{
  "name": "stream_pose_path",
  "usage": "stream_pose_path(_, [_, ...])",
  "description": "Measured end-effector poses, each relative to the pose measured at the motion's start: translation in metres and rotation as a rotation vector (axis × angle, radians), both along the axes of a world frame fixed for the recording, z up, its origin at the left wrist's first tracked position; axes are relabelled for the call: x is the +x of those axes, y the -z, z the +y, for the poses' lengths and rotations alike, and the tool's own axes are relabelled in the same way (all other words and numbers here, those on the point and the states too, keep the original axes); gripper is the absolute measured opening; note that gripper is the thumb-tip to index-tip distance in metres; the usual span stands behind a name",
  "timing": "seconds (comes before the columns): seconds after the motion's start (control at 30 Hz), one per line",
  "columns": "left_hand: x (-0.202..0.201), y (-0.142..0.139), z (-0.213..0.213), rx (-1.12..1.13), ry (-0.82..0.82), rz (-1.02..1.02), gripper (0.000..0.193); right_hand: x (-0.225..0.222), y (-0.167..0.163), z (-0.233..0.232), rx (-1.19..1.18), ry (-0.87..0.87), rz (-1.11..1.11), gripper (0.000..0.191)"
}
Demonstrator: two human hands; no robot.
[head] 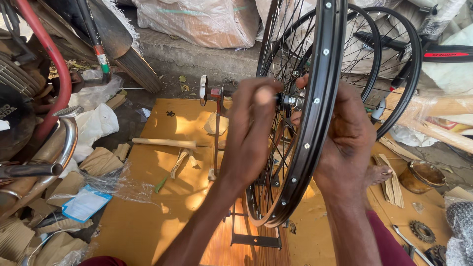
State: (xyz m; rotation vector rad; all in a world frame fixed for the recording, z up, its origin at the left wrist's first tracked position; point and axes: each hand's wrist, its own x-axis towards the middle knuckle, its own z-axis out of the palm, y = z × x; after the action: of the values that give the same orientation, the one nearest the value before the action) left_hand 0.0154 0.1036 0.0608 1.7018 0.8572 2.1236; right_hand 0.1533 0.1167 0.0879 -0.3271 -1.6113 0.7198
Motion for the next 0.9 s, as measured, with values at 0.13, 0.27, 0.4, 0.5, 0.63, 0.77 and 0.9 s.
stream_pose_path(0.13, [0.009,0.027,-0.061,0.102,-0.282,0.211,0.039,0.008,-0.014,0.012,-0.181,0.128,-0.158,0.046])
stream_pose_path(0.27, [0.019,0.035,-0.068,0.114,-0.317,0.375,0.056,0.017,-0.008,0.009,-0.151,0.028,0.034,0.042])
stream_pose_path(0.4, [0.024,0.024,-0.062,0.081,-0.326,0.350,0.052,0.016,0.026,0.001,-0.102,-0.260,0.165,0.034])
stream_pose_path(0.5, [0.026,0.011,-0.057,0.088,-0.322,0.292,0.050,0.012,0.047,0.014,-0.103,-0.119,0.138,0.028])
stream_pose_path(0.63, [0.025,-0.003,-0.050,0.102,-0.336,0.270,0.048,0.014,0.064,0.030,-0.016,-0.014,0.104,0.024])
stream_pose_path(0.77, [0.027,-0.007,-0.047,0.074,-0.337,0.245,0.047,0.017,0.068,0.041,-0.195,-0.107,0.095,0.013])
stream_pose_path(0.9, [0.028,-0.008,-0.047,0.090,-0.361,0.232,0.045,0.011,0.058,0.047,-0.279,-0.232,0.168,0.015])
